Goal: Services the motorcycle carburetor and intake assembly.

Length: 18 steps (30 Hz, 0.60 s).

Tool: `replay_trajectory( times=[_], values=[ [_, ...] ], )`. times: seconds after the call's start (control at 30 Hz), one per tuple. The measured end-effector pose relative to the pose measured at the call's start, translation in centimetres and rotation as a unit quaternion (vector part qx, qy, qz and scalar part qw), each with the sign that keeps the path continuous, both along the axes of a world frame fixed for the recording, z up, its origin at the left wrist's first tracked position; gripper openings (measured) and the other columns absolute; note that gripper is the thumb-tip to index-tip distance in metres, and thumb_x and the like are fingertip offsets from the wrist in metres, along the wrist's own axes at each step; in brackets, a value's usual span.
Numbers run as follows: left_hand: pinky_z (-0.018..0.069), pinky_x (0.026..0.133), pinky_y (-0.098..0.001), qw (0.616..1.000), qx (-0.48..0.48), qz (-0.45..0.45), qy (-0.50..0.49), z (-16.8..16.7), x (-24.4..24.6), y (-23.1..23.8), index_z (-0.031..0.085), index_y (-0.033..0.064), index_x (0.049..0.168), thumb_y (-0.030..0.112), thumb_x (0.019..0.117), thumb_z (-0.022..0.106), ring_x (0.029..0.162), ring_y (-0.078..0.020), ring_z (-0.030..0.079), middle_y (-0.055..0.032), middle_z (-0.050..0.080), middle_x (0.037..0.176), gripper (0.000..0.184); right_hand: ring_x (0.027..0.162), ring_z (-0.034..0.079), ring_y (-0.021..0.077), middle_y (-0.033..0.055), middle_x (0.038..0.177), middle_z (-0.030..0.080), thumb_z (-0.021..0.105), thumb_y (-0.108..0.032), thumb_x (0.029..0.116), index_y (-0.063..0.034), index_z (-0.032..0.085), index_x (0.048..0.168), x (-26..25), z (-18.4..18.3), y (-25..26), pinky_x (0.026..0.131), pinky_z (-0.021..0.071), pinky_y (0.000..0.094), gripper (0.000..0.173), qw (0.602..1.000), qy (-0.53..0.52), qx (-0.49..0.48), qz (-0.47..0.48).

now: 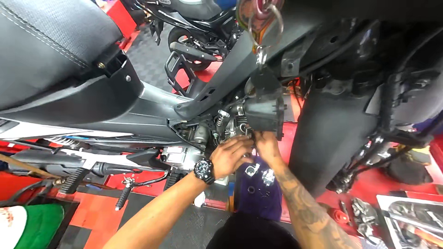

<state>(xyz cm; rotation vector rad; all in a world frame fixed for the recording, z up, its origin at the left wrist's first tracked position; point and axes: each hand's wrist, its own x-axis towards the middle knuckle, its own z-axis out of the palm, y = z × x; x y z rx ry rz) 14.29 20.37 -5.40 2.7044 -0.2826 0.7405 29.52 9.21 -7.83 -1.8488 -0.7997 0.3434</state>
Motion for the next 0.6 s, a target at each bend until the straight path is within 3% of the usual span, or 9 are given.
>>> replay_trajectory(
  times=[0.07, 0.13, 0.2, 0.3, 0.37, 0.43, 0.5, 0.6],
  values=[
    [0.0467, 0.116, -0.0427, 1.000, 0.004, -0.007, 0.004, 0.1, 0.0, 0.2, 0.073, 0.0063, 0.108, 0.036, 0.1054, 0.057, 0.132, -0.0257, 0.060, -0.0102, 0.071, 0.126, 0.034, 0.104, 0.069, 0.0260, 0.0148, 0.105, 0.072, 0.052, -0.020, 0.1063, -0.0032, 0.071, 0.113, -0.4, -0.3, -0.1, 0.095, 0.0533, 0.0519, 0.026, 0.999, -0.033, 0.012, -0.035],
    [0.0473, 0.116, -0.0421, 1.000, -0.002, -0.013, 0.004, 0.2, 0.0, 0.3, 0.073, 0.0057, 0.110, 0.037, 0.1050, 0.057, 0.132, -0.0253, 0.061, -0.0106, 0.071, 0.127, 0.036, 0.109, 0.069, 0.0259, 0.0168, 0.111, 0.071, 0.054, -0.015, 0.1034, -0.0005, 0.069, 0.116, -1.2, -0.7, -0.4, 0.099, 0.0546, 0.0481, 0.025, 0.987, -0.102, 0.063, -0.107],
    [0.0498, 0.113, -0.0421, 1.000, -0.027, -0.006, 0.001, 0.5, 0.1, 0.3, 0.069, 0.0028, 0.115, 0.040, 0.1029, 0.060, 0.129, -0.0254, 0.062, -0.0116, 0.071, 0.126, 0.040, 0.105, 0.068, 0.0281, 0.0190, 0.109, 0.069, 0.051, -0.012, 0.1031, 0.0036, 0.068, 0.115, -2.4, -0.7, -0.8, 0.094, 0.0556, 0.0448, 0.026, 0.971, -0.129, 0.121, -0.162],
    [0.0542, 0.108, -0.0403, 0.998, -0.054, -0.005, 0.020, 1.4, 0.1, 0.6, 0.061, 0.0019, 0.130, 0.043, 0.0999, 0.065, 0.124, -0.0224, 0.065, -0.0106, 0.070, 0.126, 0.051, 0.101, 0.066, 0.0174, 0.0085, 0.116, 0.066, 0.041, -0.024, 0.1107, -0.0073, 0.056, 0.130, -6.2, 0.1, -2.8, 0.085, 0.0580, 0.0386, 0.030, 0.965, 0.083, 0.170, -0.184],
    [0.0553, 0.106, -0.0398, 0.997, -0.050, -0.001, 0.051, 2.1, 0.1, 0.6, 0.055, 0.0024, 0.137, 0.043, 0.0990, 0.066, 0.122, -0.0201, 0.066, -0.0091, 0.069, 0.128, 0.056, 0.092, 0.064, 0.0160, 0.0057, 0.111, 0.065, 0.048, -0.021, 0.1072, -0.0109, 0.056, 0.129, -7.0, 0.6, -4.0, 0.078, 0.0563, 0.0378, 0.025, 0.944, 0.177, 0.198, -0.196],
    [0.0548, 0.107, -0.0403, 0.997, -0.043, 0.003, 0.071, 2.5, -0.1, 0.6, 0.050, 0.0019, 0.141, 0.042, 0.0985, 0.067, 0.123, -0.0198, 0.065, -0.0085, 0.069, 0.130, 0.061, 0.081, 0.061, 0.0167, 0.0051, 0.103, 0.062, 0.058, -0.010, 0.0963, -0.0135, 0.056, 0.128, -7.3, 0.6, -5.0, 0.067, 0.0553, 0.0372, 0.032, 0.952, 0.179, 0.174, -0.178],
    [0.0554, 0.106, -0.0406, 0.997, -0.035, 0.004, 0.074, 2.4, -0.1, 0.6, 0.047, 0.0029, 0.145, 0.042, 0.0994, 0.066, 0.124, -0.0197, 0.065, -0.0076, 0.069, 0.131, 0.063, 0.078, 0.063, 0.0186, 0.0056, 0.101, 0.062, 0.068, -0.011, 0.0864, -0.0168, 0.052, 0.136, -7.3, 0.3, -5.8, 0.065, 0.0581, 0.0417, 0.053, 0.977, 0.134, 0.095, -0.132],
    [0.0546, 0.108, -0.0411, 0.997, -0.027, 0.000, 0.070, 2.1, 0.0, 0.6, 0.043, 0.0025, 0.148, 0.041, 0.1016, 0.062, 0.125, -0.0205, 0.065, -0.0094, 0.068, 0.132, 0.064, 0.104, 0.068, 0.0254, 0.0090, 0.127, 0.065, 0.075, -0.022, 0.0888, -0.0239, 0.047, 0.152, -6.6, 0.6, -5.8, 0.087, 0.0591, 0.0517, 0.069, 0.996, 0.072, -0.048, -0.018]
  ],
)
